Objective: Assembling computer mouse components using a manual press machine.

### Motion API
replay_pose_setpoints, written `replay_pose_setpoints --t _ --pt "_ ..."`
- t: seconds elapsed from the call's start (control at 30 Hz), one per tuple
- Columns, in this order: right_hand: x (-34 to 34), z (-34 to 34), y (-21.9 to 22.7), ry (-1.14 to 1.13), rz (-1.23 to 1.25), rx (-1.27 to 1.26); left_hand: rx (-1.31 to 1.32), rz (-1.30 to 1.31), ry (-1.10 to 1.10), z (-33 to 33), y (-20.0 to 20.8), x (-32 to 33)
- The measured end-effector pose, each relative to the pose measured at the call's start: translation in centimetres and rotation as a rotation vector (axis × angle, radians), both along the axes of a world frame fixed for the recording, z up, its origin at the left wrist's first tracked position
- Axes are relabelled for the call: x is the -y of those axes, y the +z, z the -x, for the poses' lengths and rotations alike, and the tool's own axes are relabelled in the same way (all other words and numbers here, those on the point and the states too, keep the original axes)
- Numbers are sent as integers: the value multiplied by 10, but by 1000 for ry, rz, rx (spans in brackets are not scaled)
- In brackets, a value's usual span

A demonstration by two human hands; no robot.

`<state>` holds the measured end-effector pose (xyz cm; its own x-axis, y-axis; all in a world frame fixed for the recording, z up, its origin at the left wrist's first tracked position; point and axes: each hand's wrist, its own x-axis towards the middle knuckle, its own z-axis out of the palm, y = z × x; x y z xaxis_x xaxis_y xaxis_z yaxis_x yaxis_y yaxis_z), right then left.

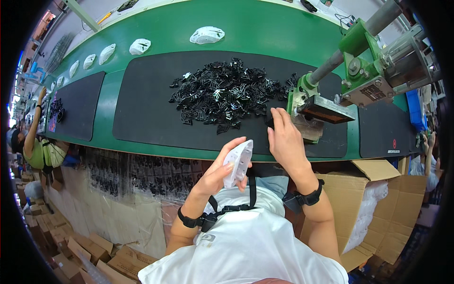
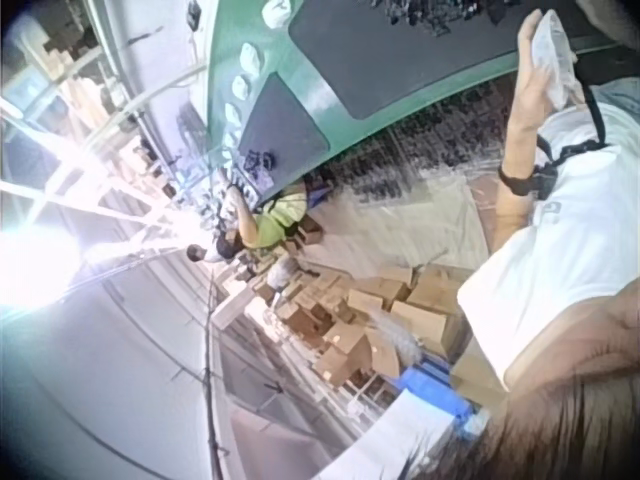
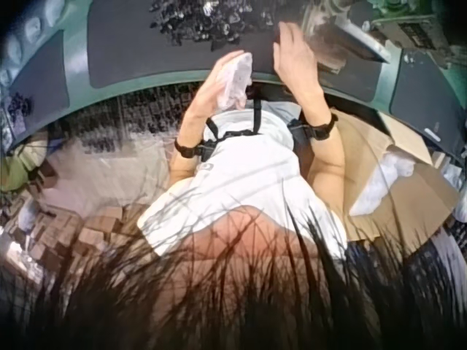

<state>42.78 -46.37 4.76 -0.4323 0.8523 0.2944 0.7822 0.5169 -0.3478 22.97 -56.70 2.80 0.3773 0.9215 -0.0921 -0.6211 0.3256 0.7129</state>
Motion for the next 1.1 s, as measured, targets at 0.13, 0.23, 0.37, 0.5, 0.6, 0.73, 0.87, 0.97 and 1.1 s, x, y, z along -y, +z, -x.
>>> replay_pose_setpoints --t 0.13,0.23,0.37,0.5,0.6,0.73,0.87,0.97,1.1 --pt "-7 6 -2 -16 135 36 304 -3 -41 -2 1 3" --pt "-10 5 -2 -71 179 -22 241 -106 29 -2 -1 5" --pt "-6 3 0 -76 193 -56 175 -312 191 -8 -7 -4" --pt "9 -1 9 -147 424 -339 80 -220 380 -11 -2 -13" --pt "29 -14 13 -156 696 -1003 -131 -236 552 -19 2 -17" --pt "50 -22 44 -118 667 -1317 -194 -242 581 -32 -2 -21" --pt "65 -14 61 40 791 -1357 -136 -239 534 -38 -5 -24" --pt "68 -2 64 4 788 -1300 -104 -311 498 -42 -10 -23" --pt "62 0 57 -59 698 -1158 -213 -322 472 -40 -6 -19"
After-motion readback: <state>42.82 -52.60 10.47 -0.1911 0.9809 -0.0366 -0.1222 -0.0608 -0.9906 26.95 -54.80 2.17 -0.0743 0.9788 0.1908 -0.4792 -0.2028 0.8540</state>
